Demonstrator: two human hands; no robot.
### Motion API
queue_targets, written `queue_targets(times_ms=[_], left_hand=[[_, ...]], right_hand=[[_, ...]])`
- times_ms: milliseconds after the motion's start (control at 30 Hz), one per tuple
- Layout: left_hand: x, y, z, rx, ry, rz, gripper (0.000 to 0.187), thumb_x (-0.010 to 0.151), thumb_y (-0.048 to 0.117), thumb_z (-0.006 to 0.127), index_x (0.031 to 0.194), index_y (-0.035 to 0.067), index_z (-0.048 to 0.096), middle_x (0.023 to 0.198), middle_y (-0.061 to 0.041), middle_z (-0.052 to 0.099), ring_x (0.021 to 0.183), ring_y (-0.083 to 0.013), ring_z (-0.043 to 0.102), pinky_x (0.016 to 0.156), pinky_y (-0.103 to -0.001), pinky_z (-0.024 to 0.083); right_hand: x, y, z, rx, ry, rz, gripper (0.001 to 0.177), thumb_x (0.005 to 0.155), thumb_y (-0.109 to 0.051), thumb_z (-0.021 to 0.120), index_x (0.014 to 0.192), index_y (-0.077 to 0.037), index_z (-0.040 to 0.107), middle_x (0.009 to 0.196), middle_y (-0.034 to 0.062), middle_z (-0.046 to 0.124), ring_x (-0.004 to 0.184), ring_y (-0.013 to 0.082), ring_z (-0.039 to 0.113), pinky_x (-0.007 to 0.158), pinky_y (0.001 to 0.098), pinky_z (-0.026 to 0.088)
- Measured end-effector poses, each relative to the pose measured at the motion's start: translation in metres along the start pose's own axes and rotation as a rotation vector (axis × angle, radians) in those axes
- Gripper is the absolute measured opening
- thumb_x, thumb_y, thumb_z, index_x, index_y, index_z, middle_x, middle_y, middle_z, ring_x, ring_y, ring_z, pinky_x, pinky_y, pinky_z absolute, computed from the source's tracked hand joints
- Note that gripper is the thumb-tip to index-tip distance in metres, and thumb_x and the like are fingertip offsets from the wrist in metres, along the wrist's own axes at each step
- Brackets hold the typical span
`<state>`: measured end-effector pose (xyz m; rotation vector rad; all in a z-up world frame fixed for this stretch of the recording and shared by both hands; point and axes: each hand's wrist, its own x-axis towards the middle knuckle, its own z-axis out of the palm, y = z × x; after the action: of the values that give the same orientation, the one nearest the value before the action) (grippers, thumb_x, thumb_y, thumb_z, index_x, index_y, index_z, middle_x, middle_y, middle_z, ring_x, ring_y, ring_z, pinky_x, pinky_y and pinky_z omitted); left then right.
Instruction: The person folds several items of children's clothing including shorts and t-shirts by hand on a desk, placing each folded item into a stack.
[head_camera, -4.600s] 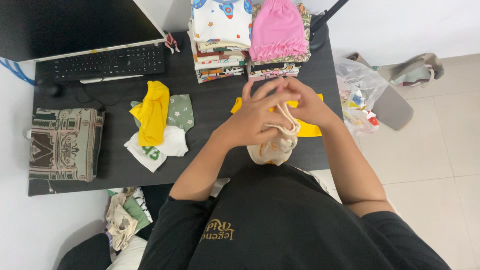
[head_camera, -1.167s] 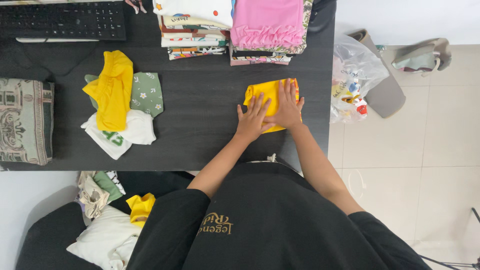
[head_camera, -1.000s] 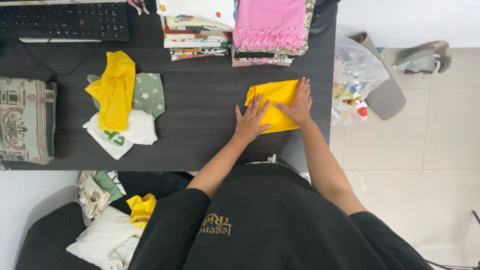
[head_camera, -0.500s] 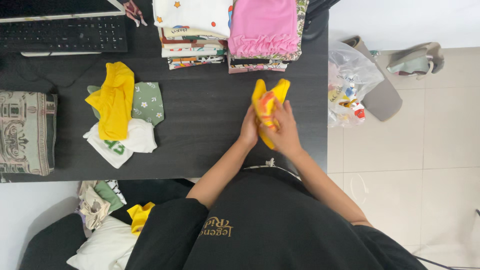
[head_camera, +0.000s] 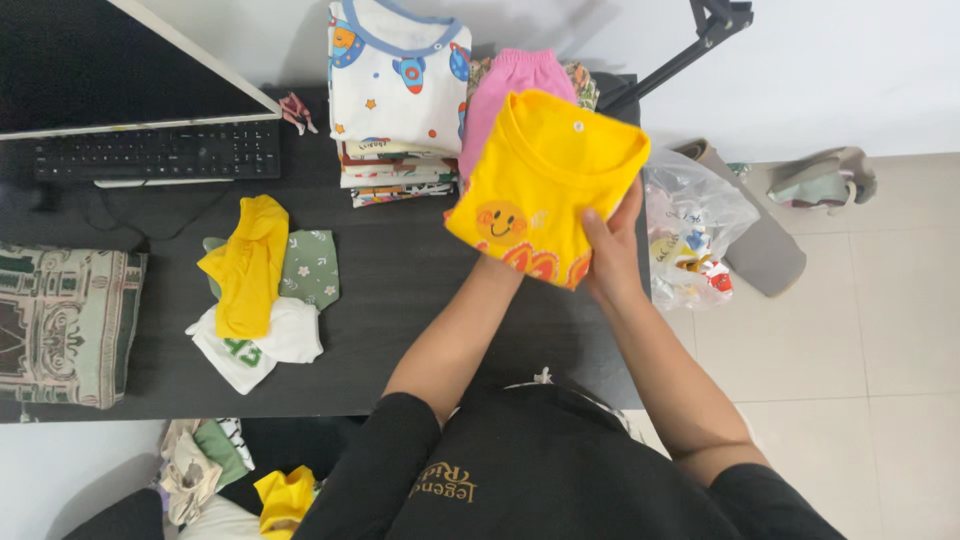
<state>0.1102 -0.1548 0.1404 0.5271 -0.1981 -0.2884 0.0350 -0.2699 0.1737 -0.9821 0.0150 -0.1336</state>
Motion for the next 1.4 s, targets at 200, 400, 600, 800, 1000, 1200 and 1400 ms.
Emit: queue_targets(times_ms=[200, 400, 600, 800, 1000, 1200, 1400], left_hand=[[0.055, 0.061, -0.056, -0.357, -0.14, -0.01, 0.073, 0.105, 0.058, 0.044, 0.159, 0.009, 0.038, 0.16, -0.017, 0.044, 0.147, -0.0374, 0.044, 0.123, -0.055, 0.035], [0.069, 0.052, -0.135, 0.522, 0.262, 0.073, 0.072, 0.098, 0.042, 0.056, 0.154, 0.002, 0.036, 0.148, -0.017, 0.054, 0.131, -0.0318, 0.06, 0.106, -0.047, 0.051], [0.052, 0.043, -0.112, 1.481, 0.446, 0.36, 0.052, 0.106, 0.017, 0.054, 0.155, 0.006, 0.041, 0.146, -0.017, 0.059, 0.126, -0.0353, 0.065, 0.102, -0.043, 0.053], [0.004, 0.05, -0.081, 1.754, 0.517, 0.607, 0.046, 0.103, 0.017, 0.059, 0.147, 0.008, 0.047, 0.138, -0.014, 0.06, 0.126, -0.0373, 0.06, 0.102, -0.046, 0.051], [-0.137, 0.012, -0.101, 1.927, 0.492, 0.403, 0.039, 0.086, 0.012, 0.066, 0.125, 0.011, 0.061, 0.132, -0.011, 0.06, 0.131, -0.0334, 0.053, 0.104, -0.051, 0.041], [-0.276, -0.002, -0.163, 2.066, 0.525, 0.041, 0.043, 0.086, 0.018, 0.069, 0.127, 0.01, 0.06, 0.143, -0.01, 0.053, 0.141, -0.0336, 0.044, 0.107, -0.067, 0.03], [-0.333, 0.097, -0.229, 2.176, 1.008, 0.116, 0.06, 0.089, 0.027, 0.067, 0.144, 0.01, 0.05, 0.149, -0.016, 0.047, 0.144, -0.0378, 0.038, 0.11, -0.07, 0.024]], right_hand=[[0.151, -0.009, -0.006, -0.058, -0.131, -0.031, 0.087, 0.1, 0.011, 0.048, 0.166, -0.019, 0.001, 0.17, 0.0207, 0.029, 0.152, 0.0329, 0.042, 0.122, 0.0425, 0.045], [0.204, 0.069, -0.065, -0.679, -0.228, -0.189, 0.081, 0.105, 0.004, 0.05, 0.163, -0.013, -0.005, 0.164, 0.0286, 0.036, 0.148, 0.0352, 0.046, 0.119, 0.0406, 0.042], [0.183, 0.098, -0.086, -1.014, 0.046, -0.213, 0.069, 0.11, -0.013, 0.055, 0.164, -0.006, 0.012, 0.118, 0.0161, 0.067, 0.105, 0.0215, 0.066, 0.095, 0.034, 0.052], [0.134, 0.129, -0.141, -0.607, 0.296, -0.187, 0.044, 0.115, -0.02, 0.056, 0.154, -0.006, 0.041, 0.11, 0.0035, 0.054, 0.087, 0.0105, 0.052, 0.076, 0.0278, 0.046], [-0.002, 0.196, -0.131, -0.455, 0.482, 0.235, 0.019, 0.103, -0.021, 0.054, 0.119, -0.015, 0.046, 0.097, -0.0007, 0.051, 0.072, 0.0065, 0.051, 0.058, 0.0233, 0.044], [-0.116, 0.245, -0.029, -1.306, -0.637, -0.211, 0.047, 0.085, -0.019, 0.07, 0.131, -0.019, 0.06, 0.138, 0.011, 0.061, 0.13, 0.0324, 0.053, 0.111, 0.0465, 0.041], [-0.135, 0.255, 0.063, -1.614, -1.185, 0.134, 0.064, 0.086, -0.029, 0.07, 0.146, -0.03, 0.048, 0.166, 0.0096, 0.016, 0.153, 0.0405, 0.009, 0.114, 0.0722, 0.013]])
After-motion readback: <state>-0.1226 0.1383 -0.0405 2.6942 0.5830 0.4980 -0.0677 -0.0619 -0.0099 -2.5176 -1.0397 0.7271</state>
